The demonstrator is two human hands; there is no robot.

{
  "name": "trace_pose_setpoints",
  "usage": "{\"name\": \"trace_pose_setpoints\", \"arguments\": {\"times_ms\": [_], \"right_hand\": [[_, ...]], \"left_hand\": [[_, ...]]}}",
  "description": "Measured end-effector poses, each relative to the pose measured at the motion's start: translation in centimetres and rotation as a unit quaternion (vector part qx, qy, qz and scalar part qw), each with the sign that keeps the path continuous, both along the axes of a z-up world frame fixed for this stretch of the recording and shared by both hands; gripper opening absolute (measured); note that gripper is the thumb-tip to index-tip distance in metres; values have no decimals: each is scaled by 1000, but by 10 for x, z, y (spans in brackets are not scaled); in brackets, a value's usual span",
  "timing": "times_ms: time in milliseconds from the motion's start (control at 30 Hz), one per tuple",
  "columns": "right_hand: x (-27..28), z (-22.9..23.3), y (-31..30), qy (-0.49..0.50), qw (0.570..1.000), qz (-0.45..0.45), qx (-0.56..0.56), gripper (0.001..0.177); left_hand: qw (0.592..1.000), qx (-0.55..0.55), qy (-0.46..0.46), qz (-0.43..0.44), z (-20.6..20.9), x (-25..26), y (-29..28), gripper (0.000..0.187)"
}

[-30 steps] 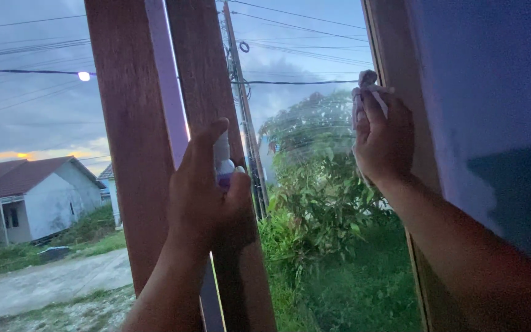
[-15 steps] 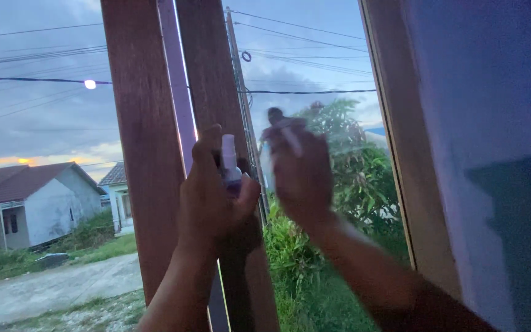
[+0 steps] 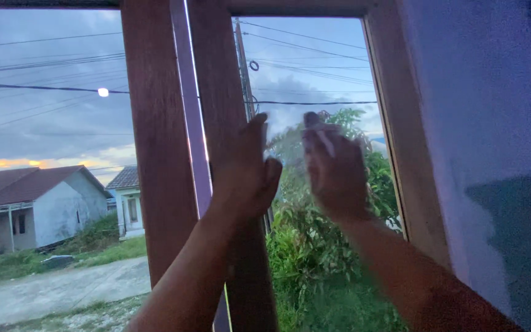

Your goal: The recorder is cleaning a window pane using a spray bottle and a cloth.

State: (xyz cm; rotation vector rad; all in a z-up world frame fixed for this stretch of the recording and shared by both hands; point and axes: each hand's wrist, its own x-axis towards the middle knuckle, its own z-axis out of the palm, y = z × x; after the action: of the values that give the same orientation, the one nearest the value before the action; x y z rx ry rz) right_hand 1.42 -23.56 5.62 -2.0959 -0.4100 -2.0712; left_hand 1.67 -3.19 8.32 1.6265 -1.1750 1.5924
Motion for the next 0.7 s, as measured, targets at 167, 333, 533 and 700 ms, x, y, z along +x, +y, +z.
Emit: {"name": "trace_pose_setpoints", "arguments": {"times_ms": [167, 333, 533, 700], "right_hand": [[0, 2, -44, -107, 987, -117, -35, 57], [-4, -5, -38, -96, 990, -77, -66, 52], [-7, -18, -32, -125, 989, -60, -49, 50], [-12, -26, -29, -93, 994, -53, -23, 49]], "left_hand": [[997, 75, -14, -12, 55, -11, -24, 76], [998, 63, -4, -22, 86, -16, -37, 63], [997, 50, 24, -52, 82, -6, -48, 56], [999, 14, -21, -43, 92, -6, -51, 64]]}}
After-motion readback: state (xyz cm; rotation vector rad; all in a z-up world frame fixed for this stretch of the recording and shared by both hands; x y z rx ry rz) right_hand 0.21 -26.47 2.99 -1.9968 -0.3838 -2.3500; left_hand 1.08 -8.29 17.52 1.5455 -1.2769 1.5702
